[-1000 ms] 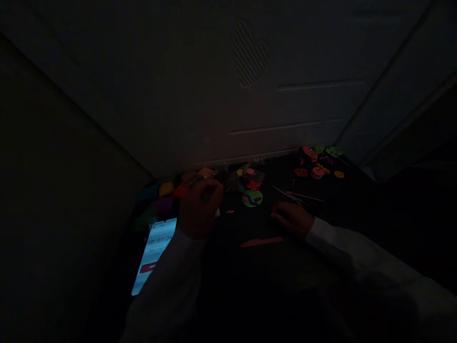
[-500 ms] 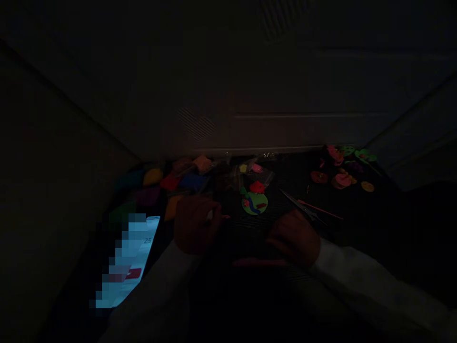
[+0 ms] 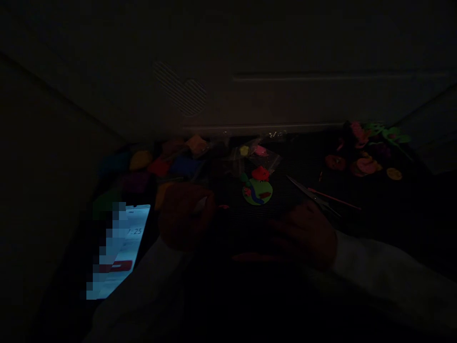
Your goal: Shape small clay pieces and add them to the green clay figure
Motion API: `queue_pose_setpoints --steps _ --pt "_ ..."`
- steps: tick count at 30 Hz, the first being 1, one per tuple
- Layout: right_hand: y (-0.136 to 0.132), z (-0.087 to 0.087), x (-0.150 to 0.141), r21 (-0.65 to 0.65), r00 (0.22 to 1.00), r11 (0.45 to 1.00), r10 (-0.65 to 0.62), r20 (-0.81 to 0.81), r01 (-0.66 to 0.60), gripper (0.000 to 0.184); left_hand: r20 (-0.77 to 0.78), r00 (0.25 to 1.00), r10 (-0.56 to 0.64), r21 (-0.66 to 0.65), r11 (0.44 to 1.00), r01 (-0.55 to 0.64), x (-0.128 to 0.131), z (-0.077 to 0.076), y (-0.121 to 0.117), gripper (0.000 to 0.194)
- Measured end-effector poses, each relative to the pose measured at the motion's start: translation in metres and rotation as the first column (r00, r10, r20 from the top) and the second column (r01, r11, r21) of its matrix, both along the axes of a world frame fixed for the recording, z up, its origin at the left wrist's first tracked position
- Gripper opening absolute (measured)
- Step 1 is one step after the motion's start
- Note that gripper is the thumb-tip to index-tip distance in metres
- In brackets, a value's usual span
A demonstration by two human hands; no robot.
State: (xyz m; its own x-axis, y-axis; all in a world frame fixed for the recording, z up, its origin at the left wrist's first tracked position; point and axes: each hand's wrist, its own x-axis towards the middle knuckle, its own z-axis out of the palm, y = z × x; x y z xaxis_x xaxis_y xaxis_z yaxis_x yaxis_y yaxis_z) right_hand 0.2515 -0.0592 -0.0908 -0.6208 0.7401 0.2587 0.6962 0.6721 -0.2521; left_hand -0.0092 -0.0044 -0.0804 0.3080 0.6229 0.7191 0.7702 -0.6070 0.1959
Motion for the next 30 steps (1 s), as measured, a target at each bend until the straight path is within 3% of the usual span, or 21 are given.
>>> queue_pose_setpoints --steps 7,11,26,30 --pt "-0.0054 0.0033 -0.0042 -0.001 0.989 0.997 0.073 0.132 -0.074 0.035 0.061 0.998 0.007 -0.004 1.000 -0.006 0.0012 -0.0029 -0.0018 0.019" --pt "-0.0067 0.0019 -0.0057 0.024 0.985 0.992 0.117 0.127 -0.121 0.033 0.052 0.998 0.020 -0.002 1.000 -0.020 0.0018 -0.0049 -0.0013 0.020" --pt "-0.0052 0.0058 -0.0016 0.012 0.969 0.991 0.130 0.208 -0.136 0.040 0.105 0.994 0.015 0.011 1.000 -0.016 0.0051 -0.0027 -0.0006 0.011" --pt "-0.0075 0.0092 0.0003 -0.003 0.960 0.993 0.115 0.255 -0.118 0.041 0.055 0.998 -0.011 -0.012 1.000 0.012 0.0061 0.0018 0.0001 0.010"
